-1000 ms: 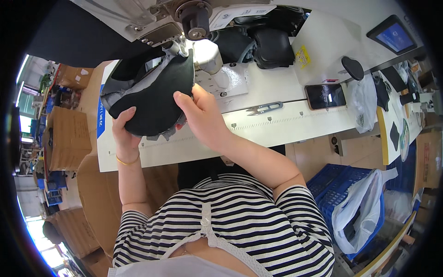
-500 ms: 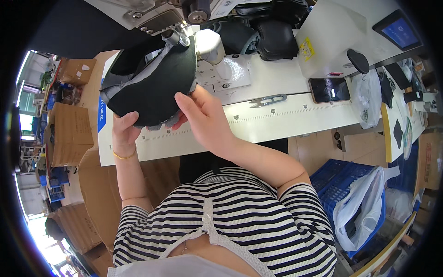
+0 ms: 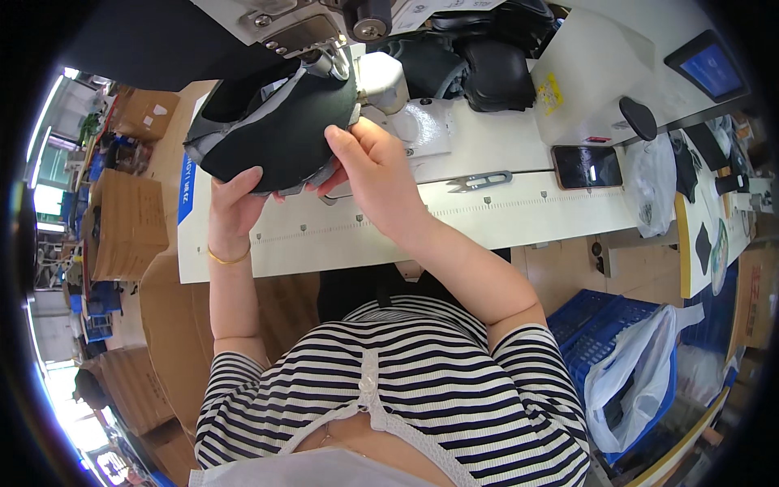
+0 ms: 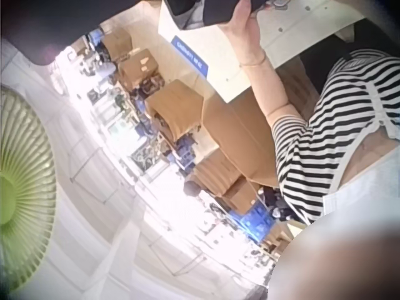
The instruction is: The recorder is sewing shoe components using an industrial sewing machine.
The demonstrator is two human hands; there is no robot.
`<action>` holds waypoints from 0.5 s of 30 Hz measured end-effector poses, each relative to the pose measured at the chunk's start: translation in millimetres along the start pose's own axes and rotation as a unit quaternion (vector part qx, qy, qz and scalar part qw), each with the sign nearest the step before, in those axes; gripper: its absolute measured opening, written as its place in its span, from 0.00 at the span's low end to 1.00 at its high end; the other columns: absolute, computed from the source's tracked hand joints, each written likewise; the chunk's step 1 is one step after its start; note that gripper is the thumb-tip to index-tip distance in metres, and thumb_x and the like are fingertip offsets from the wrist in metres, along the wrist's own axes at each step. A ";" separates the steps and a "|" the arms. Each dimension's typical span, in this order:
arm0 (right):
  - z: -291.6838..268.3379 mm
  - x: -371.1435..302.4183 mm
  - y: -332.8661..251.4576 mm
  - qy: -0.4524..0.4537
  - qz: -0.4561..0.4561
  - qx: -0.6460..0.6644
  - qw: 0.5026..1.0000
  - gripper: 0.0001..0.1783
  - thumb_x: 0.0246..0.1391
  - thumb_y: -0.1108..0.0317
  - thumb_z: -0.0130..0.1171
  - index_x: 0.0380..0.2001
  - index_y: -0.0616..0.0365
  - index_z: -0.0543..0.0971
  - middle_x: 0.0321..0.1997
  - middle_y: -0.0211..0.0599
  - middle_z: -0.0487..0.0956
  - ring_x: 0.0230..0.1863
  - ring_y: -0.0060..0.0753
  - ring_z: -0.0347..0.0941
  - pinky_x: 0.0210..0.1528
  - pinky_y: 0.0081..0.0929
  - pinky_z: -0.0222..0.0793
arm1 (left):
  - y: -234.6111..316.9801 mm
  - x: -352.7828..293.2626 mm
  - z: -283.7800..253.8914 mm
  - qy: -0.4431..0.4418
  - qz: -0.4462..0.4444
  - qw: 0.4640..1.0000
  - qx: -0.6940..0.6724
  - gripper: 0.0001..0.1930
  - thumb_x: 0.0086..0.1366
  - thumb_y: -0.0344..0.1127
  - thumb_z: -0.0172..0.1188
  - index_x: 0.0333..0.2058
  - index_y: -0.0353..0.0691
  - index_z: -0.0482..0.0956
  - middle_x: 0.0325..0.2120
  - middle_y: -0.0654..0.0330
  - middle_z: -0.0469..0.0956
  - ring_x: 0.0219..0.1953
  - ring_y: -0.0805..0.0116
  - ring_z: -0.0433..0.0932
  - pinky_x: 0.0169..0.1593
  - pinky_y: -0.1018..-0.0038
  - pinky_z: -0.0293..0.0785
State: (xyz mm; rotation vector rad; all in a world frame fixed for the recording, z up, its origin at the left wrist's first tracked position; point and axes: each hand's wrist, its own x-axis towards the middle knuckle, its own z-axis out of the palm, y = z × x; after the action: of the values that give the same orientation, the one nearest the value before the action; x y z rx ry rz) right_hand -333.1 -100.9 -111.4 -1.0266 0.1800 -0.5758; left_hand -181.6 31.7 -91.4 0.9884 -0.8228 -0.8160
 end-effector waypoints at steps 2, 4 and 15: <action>-0.5 2.1 -0.8 0.008 -0.001 -0.003 1.000 0.15 0.64 0.63 0.45 0.37 0.66 0.72 0.33 0.41 0.78 0.29 0.28 0.77 0.33 0.24 0.75 | -0.7 0.9 1.8 -0.004 -0.003 1.000 0.016 0.18 0.55 0.20 0.52 0.47 0.27 0.69 0.39 0.50 0.77 0.33 0.62 0.79 0.26 0.70 0.78; -0.8 3.6 -2.0 0.012 -0.007 -0.006 1.000 0.15 0.64 0.62 0.45 0.37 0.66 0.72 0.33 0.40 0.78 0.28 0.27 0.76 0.32 0.23 0.74 | -2.1 1.8 4.5 0.007 0.005 1.000 0.013 0.17 0.56 0.20 0.51 0.46 0.28 0.70 0.38 0.51 0.77 0.34 0.62 0.79 0.27 0.70 0.78; -4.4 1.6 -4.6 0.011 -0.010 -0.023 1.000 0.14 0.64 0.63 0.46 0.34 0.65 0.73 0.31 0.39 0.78 0.29 0.28 0.77 0.32 0.22 0.73 | -8.4 2.8 21.9 0.029 0.016 0.998 0.055 0.16 0.60 0.24 0.52 0.48 0.29 0.70 0.37 0.52 0.78 0.32 0.63 0.79 0.30 0.72 0.77</action>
State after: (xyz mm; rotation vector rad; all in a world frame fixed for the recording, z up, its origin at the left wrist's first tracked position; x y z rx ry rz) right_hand -335.2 -106.8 -109.6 -1.0685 0.2033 -0.6039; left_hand -201.1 18.3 -91.6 1.0880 -0.8380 -0.7179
